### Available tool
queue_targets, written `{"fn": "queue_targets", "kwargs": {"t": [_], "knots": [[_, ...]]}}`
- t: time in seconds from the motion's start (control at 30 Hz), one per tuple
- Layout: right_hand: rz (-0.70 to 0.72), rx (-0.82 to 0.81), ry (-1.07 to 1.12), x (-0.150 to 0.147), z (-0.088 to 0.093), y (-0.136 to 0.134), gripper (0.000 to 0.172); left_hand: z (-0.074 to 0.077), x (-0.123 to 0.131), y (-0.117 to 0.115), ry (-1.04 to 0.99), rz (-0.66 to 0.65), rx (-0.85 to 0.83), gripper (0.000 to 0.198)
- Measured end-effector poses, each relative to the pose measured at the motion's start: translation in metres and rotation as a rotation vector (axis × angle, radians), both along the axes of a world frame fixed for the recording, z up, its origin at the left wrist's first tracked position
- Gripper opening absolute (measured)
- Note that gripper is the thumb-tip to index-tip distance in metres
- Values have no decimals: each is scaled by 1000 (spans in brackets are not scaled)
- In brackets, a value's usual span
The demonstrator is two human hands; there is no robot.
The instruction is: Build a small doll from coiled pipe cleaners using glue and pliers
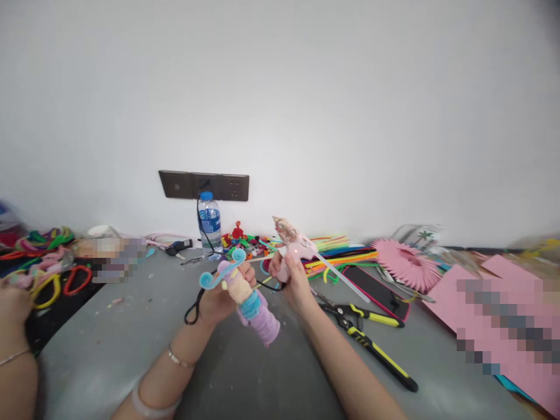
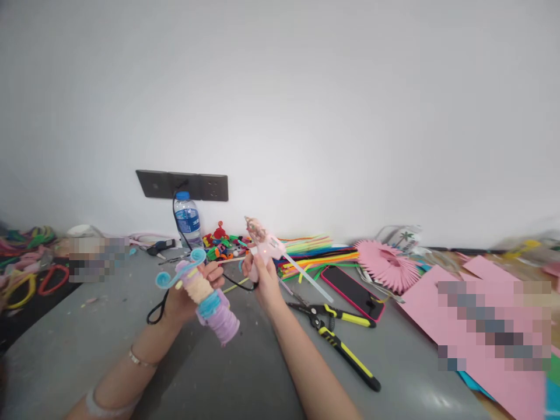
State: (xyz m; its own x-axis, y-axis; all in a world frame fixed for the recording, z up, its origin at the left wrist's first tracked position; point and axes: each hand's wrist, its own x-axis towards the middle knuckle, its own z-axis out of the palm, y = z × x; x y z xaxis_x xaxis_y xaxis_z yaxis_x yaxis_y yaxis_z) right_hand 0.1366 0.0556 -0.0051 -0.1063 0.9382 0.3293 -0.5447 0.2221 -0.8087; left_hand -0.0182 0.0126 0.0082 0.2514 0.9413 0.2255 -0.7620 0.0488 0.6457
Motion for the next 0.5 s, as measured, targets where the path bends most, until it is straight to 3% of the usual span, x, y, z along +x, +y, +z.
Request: {"fn": "queue_targets", "kwargs": {"t": [0.2, 0.5], "knots": [[1, 18, -146, 11, -20, -22, 49, -4, -13, 11, 25, 122, -42, 47], [103, 63, -395, 19, -23, -40, 48, -9, -19, 15, 119, 92, -46, 45]]}}
